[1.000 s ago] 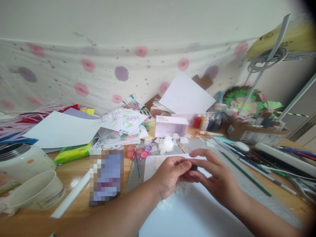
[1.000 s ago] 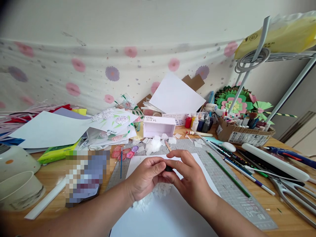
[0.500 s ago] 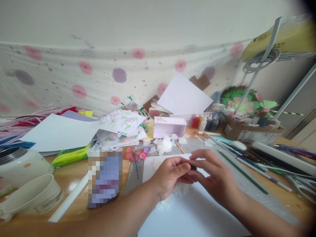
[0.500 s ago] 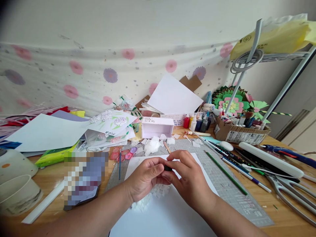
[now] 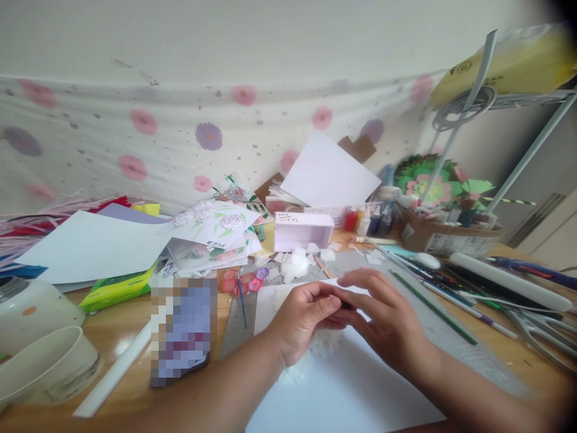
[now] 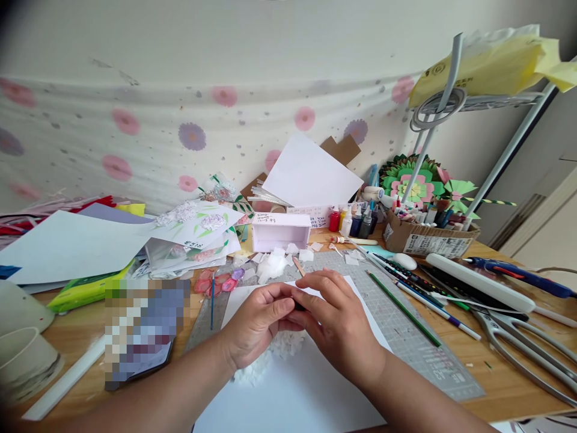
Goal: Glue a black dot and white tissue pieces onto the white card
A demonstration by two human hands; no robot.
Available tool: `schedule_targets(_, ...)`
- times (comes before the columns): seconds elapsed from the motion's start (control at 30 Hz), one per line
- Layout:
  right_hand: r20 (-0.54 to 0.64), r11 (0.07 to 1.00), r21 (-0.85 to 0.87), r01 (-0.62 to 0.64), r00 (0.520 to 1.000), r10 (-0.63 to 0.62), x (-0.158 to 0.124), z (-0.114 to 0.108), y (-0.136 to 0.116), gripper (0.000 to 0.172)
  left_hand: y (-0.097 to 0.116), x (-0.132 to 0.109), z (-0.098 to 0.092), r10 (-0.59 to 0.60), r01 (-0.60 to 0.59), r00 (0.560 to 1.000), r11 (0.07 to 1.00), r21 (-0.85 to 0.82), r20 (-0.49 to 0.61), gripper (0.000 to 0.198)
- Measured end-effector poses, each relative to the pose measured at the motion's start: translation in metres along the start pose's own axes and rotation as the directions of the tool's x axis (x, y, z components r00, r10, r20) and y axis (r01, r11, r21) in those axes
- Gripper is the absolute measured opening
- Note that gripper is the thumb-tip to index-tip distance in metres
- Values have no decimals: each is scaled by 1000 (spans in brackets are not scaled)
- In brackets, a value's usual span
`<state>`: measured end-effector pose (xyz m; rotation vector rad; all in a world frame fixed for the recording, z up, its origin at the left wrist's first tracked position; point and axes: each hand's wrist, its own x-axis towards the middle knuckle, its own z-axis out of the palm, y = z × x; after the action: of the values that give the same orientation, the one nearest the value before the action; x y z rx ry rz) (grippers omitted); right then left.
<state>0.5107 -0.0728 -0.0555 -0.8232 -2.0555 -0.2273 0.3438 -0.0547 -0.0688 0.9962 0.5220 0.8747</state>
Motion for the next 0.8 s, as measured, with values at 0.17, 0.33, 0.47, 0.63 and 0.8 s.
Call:
schedule_targets(0.17, 39, 999, -33, -6, 999, 7, -1, -1, 1, 35, 2, 1, 2, 27, -27, 1000, 1000, -9, -10, 20)
schedule_targets(0.33, 63, 999, -25, -29, 998, 31, -3, -3, -1, 29, 1, 1, 1, 7, -7, 1000, 999, 41, 11, 18)
schedule_targets(0.47, 14, 1000, -1, -25, 1000, 25, -2, -6, -4, 18, 1, 0, 2, -11, 10, 999, 999, 37, 38, 26)
schedule_targets(0.63, 49, 999, -22, -45, 998, 46, -4, -7, -6, 27, 3, 0, 5, 12, -12, 1000, 1000, 16, -8, 19)
schedule_targets(0.8, 48, 999, -32, -12, 999, 14, -7, -7, -4, 25, 2, 0, 4, -7, 7, 1000, 1000, 29, 23, 21)
